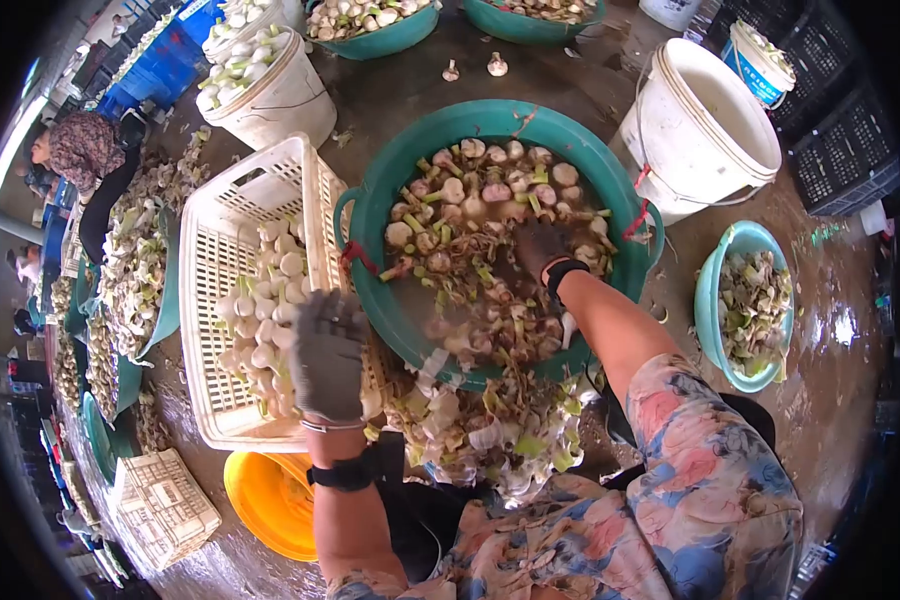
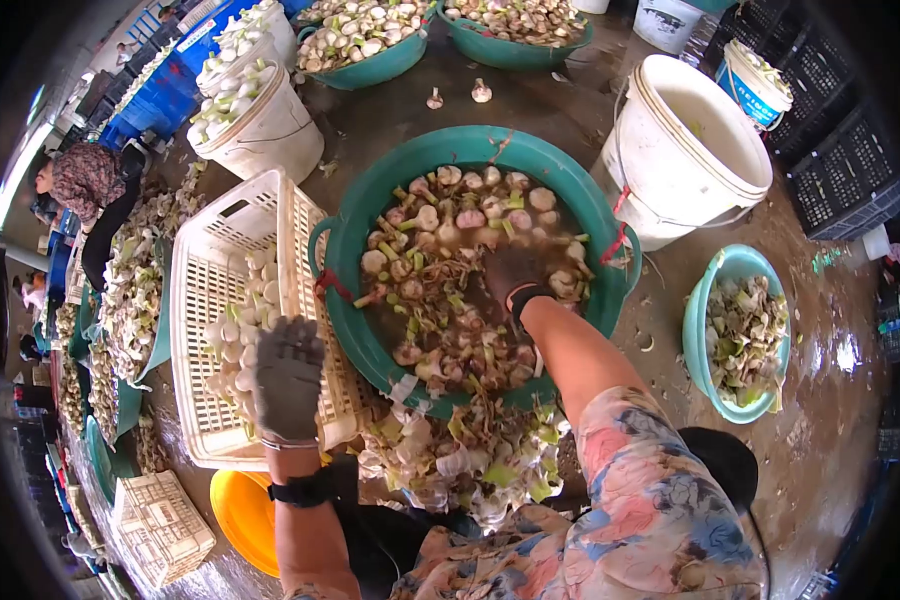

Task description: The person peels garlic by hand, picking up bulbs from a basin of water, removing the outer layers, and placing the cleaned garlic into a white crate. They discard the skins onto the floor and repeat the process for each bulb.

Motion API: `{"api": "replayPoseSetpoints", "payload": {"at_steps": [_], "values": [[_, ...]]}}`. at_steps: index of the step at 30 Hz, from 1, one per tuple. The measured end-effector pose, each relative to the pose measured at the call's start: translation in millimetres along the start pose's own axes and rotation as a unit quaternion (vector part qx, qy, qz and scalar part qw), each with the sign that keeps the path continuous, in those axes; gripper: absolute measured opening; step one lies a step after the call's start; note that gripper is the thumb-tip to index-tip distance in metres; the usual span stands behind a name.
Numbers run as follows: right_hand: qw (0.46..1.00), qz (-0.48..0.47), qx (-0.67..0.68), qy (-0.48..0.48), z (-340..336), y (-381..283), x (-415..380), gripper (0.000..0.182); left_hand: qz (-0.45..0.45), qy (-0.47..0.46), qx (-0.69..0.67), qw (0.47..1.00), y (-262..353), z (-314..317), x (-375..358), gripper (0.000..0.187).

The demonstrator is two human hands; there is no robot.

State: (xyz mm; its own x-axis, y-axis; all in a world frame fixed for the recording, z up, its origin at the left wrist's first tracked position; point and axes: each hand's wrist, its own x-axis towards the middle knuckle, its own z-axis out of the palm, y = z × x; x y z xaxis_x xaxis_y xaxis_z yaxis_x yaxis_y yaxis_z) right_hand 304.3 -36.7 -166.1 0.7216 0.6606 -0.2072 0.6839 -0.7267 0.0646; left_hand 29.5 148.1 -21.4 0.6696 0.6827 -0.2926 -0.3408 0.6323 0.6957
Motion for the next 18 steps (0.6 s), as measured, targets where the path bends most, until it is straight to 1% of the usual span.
{"api": "replayPoseSetpoints", "payload": {"at_steps": [2, 3, 4, 6, 7, 8, 9, 10, 11, 12, 13, 14, 15, 16, 17, 18], "values": [[1.0, -0.027, -0.004, -0.011, 6, 7, 14, 0.024, -0.05, -0.014, 0.034, 0.998, -12, 11, -1, 0.031], [0.995, -0.071, 0.009, 0.076, 12, 13, 16, 0.025, -0.074, -0.022, 0.038, 0.996, -16, 12, 0, 0.031], [0.994, -0.072, 0.009, 0.077, 5, 16, 19, 0.025, -0.072, -0.022, 0.038, 0.996, -21, 20, -2, 0.031], [0.991, 0.001, 0.135, 0.003, -16, 21, 20, 0.026, -0.061, 0.0, 0.173, 0.983, -28, 40, -10, 0.03], [0.977, 0.008, 0.188, 0.1, -10, 22, 17, 0.026, -0.072, -0.028, 0.201, 0.977, -30, 45, -13, 0.036], [0.978, 0.009, 0.186, 0.098, -6, 27, 13, 0.026, -0.074, -0.027, 0.199, 0.977, -36, 48, -15, 0.036], [0.943, 0.009, 0.308, 0.128, -2, 33, 9, 0.027, -0.059, -0.068, 0.241, 0.966, -42, 53, -18, 0.041], [0.891, 0.009, 0.426, 0.156, -10, 35, 0, 0.029, -0.042, -0.108, 0.283, 0.952, -47, 56, -20, 0.047], [0.812, -0.023, 0.581, 0.046, -55, 27, -27, 0.032, -0.071, -0.124, 0.239, 0.96, -56, 51, -17, 0.065], [0.812, -0.024, 0.581, 0.043, -60, 20, -40, 0.032, -0.072, -0.121, 0.239, 0.961, -66, 46, -13, 0.065], [0.73, -0.06, 0.681, -0.018, -63, 13, -51, 0.031, 0.024, -0.142, 0.351, 0.925, -77, 41, -10, 0.07], [0.63, -0.095, 0.767, -0.078, -64, 4, -62, 0.029, 0.119, -0.16, 0.456, 0.867, -81, 39, -9, 0.075], [0.678, -0.196, 0.708, -0.014, -64, -9, -72, 0.024, 0.139, -0.19, 0.491, 0.839, -83, 38, -9, 0.077], [0.678, -0.199, 0.708, -0.015, -72, -24, -86, 0.024, 0.159, -0.22, 0.524, 0.807, -81, 38, -10, 0.079], [0.546, -0.117, 0.828, -0.045, -85, -38, -102, 0.025, 0.183, -0.215, 0.555, 0.782, -73, 45, -17, 0.078], [0.394, -0.029, 0.916, -0.073, -94, -48, -114, 0.027, 0.187, -0.215, 0.553, 0.783, -68, 49, -25, 0.078]]}}
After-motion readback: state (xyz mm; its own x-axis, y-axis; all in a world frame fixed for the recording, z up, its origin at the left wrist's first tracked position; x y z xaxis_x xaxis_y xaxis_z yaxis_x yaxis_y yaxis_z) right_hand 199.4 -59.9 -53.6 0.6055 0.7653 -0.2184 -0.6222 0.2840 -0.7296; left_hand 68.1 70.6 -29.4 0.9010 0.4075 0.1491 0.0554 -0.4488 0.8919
